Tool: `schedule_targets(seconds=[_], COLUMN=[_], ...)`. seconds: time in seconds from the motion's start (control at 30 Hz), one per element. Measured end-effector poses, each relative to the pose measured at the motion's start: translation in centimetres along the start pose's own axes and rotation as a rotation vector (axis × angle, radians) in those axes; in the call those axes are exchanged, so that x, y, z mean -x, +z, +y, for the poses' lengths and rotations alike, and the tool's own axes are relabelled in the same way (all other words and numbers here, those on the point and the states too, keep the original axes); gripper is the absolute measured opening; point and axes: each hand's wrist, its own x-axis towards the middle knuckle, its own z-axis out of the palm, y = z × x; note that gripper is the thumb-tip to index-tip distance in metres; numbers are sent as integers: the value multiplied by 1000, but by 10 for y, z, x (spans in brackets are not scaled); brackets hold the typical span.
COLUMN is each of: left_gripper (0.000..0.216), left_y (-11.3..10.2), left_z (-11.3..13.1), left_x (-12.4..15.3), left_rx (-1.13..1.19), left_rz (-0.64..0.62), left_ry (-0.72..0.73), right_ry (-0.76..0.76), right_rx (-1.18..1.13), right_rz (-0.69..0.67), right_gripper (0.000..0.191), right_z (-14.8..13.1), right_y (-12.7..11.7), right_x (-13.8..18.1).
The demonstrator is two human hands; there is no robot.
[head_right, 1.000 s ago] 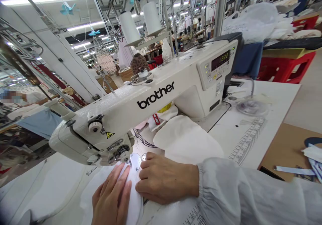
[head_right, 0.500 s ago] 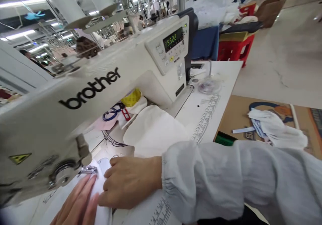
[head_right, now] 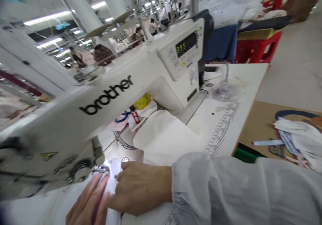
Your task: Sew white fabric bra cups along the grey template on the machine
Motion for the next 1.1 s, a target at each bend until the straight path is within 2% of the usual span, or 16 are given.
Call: schedule_targets(seconds=[0.1,0.27,0.4,0.73,1.1], left_gripper=[32,32,32,38,40], left_y=[-3,-4,-1,-1,-2], left_z=[6,10,11,12,11], left_x=[-1,-2,-1,-5,-7], left_rx=[-31,-20,-16,-9,-47], left_rz=[5,62,80,-5,-16], left_ry=[24,5,-15,-125,-89], right_ry=[11,18,41,105,121], right_rx=[18,0,-14,-28,-64], right_rz=[42,-77,-87,-79,-65], right_gripper=[17,21,21,21,23], right_z=[-2,-4,-5,-4,-3], right_y=[4,0,0,2,4], right_x=[1,-2,-3,-4,-3])
